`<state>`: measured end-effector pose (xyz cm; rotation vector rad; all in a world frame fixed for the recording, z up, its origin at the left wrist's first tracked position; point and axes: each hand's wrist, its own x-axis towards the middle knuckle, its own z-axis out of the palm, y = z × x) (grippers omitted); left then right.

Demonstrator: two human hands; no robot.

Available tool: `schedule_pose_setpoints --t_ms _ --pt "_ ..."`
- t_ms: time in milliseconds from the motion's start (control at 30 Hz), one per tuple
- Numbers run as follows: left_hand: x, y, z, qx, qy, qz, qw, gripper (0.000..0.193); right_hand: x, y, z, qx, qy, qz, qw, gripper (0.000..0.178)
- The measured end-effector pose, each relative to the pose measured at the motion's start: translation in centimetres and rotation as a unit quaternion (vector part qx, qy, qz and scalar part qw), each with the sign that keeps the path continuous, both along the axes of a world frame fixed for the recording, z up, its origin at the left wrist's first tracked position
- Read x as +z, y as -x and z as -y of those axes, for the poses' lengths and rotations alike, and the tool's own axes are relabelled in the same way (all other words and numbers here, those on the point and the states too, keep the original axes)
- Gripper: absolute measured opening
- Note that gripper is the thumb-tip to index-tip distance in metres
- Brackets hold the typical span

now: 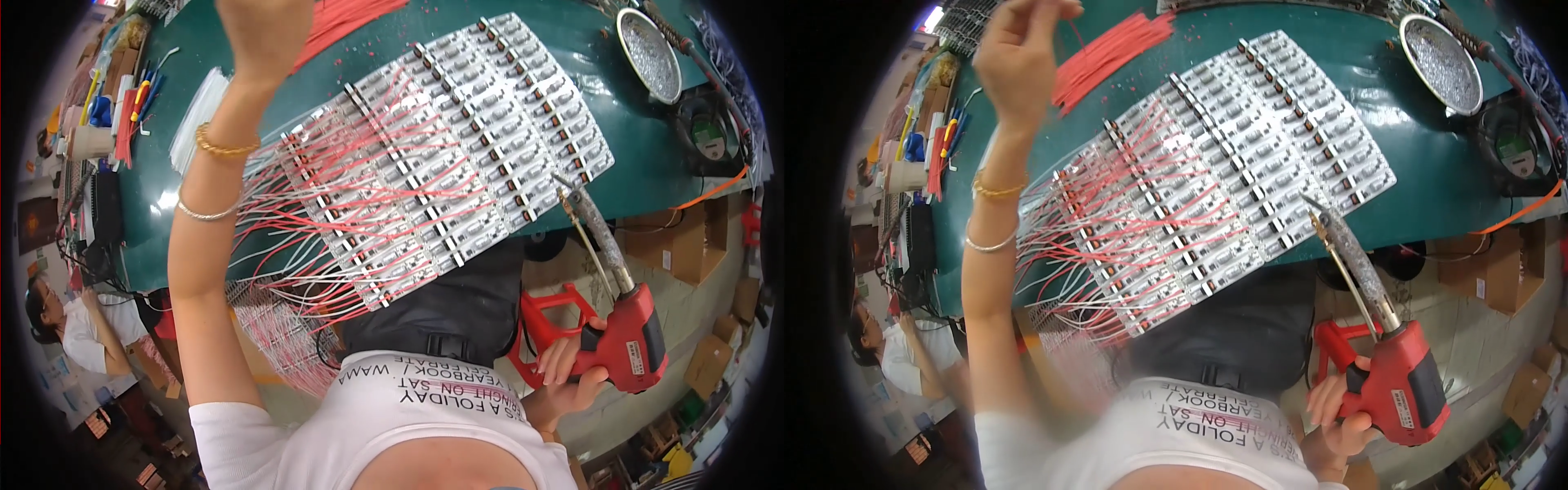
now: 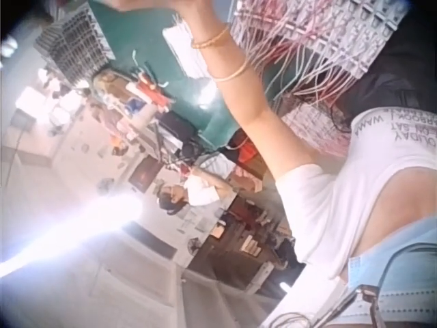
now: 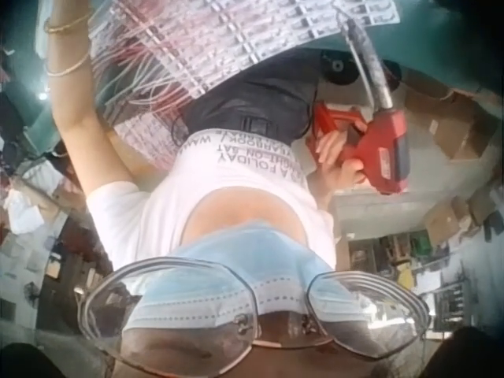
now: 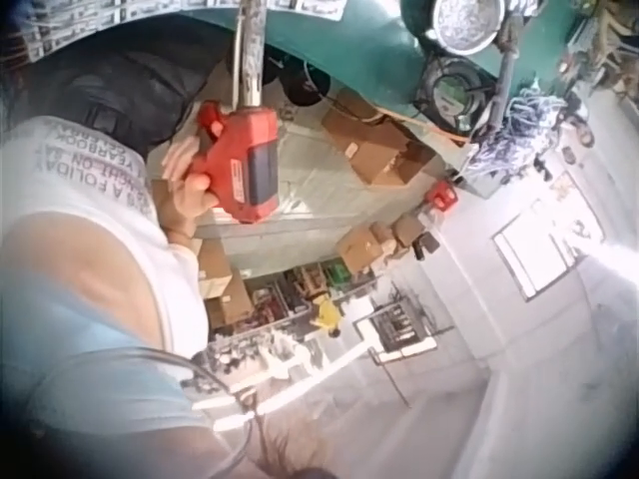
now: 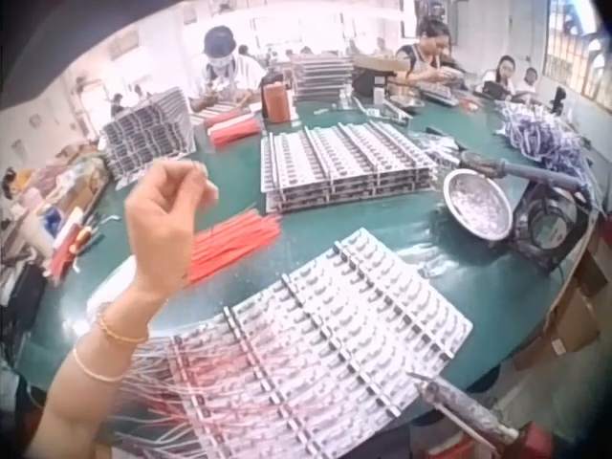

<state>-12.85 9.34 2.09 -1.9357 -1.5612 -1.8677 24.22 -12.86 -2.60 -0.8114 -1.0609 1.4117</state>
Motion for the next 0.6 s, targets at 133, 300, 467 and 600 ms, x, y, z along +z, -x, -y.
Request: schedule_pose_setpoints --t_ms 133,300,467,600 --pt "2.7 -5.5 5.7 -0.056 0.076 -0.067 0.993 0.001 0.0 -0.6 1.0 -0.031 0.011 0.011 0.999 0.071" --pt "-1.3 -10.1 12.2 -0.199 0.215 -0.212 0.932 0.013 0.4 -1.0 2.1 -0.019 0.05 0.028 0.998 0.078" --pt "-3.6 -11.6 13.3 -0.184 0.229 -0.186 0.937 0.016 0.4 -1.5 2.6 0.019 0.071 0.051 0.996 0.078" --pt "-3.8 -12.0 13.4 -0.173 0.23 -0.221 0.932 0.017 0.3 -1.8 2.6 0.051 0.08 0.061 0.994 0.079"
